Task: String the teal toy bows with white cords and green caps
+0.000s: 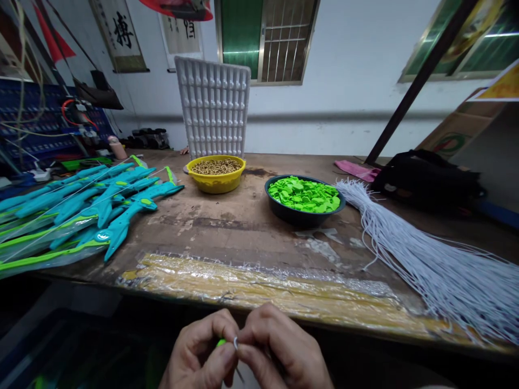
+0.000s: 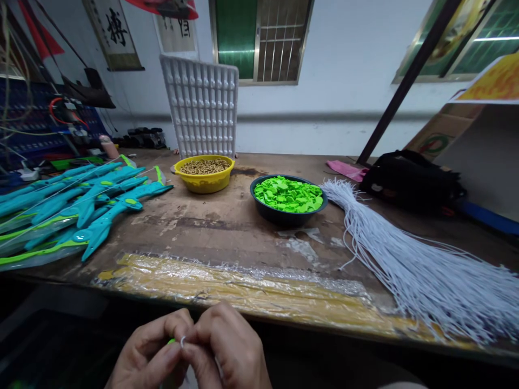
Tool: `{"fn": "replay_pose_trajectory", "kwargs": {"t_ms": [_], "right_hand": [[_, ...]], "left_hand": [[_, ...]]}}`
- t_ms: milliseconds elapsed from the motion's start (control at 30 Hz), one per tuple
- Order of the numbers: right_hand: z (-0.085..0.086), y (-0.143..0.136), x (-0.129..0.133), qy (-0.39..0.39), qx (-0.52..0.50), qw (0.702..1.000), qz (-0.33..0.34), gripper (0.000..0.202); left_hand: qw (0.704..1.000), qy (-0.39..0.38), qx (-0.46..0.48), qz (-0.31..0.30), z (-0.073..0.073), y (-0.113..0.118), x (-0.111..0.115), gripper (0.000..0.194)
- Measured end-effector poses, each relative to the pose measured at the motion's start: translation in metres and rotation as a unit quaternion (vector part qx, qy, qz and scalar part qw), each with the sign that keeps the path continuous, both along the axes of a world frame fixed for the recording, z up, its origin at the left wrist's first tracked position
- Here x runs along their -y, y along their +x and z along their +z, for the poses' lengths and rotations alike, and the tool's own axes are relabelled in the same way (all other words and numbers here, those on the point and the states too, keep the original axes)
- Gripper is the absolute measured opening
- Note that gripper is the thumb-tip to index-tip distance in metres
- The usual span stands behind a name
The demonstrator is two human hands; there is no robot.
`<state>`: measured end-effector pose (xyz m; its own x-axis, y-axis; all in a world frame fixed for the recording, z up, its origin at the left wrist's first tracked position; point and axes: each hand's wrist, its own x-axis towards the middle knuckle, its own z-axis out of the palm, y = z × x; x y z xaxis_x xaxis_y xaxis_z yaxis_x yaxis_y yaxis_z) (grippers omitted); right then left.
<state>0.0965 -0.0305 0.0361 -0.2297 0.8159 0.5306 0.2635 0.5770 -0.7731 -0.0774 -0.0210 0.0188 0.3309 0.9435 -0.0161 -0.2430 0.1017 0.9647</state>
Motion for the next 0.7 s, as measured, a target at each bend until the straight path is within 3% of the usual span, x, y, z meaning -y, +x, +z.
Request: {"fn": "replay_pose_trajectory", "kwargs": {"t_ms": [167,300,400,533,700], "right_hand": [[-0.017,-0.016,0.002,0.129,-0.008,0.985,-0.114,0.011],[-0.014,-0.014,0.000,0.180,0.088,0.974,-0.106,0.012],[-0.011,-0.014,0.001,0.161,0.068,0.978,-0.117,0.016],[-0.009,-0.021,0.007,0.062,-0.016,0.989,-0.136,0.017],[-0.003,-0.020,0.009,-0.001,-0.030,0.991,-0.131,0.019]], "left_hand": [[1.000,0.012,-0.019,-0.001,0.003,-0.002,-0.002,0.043],[1.000,0.013,-0.009,-0.006,0.001,-0.002,-0.003,0.042],[1.000,0.018,-0.015,-0.005,-0.001,-0.002,-0.003,0.041],[1.000,0.015,-0.022,-0.001,0.000,-0.002,-0.002,0.040],[1.000,0.012,-0.022,-0.003,0.003,-0.001,-0.003,0.039]]}}
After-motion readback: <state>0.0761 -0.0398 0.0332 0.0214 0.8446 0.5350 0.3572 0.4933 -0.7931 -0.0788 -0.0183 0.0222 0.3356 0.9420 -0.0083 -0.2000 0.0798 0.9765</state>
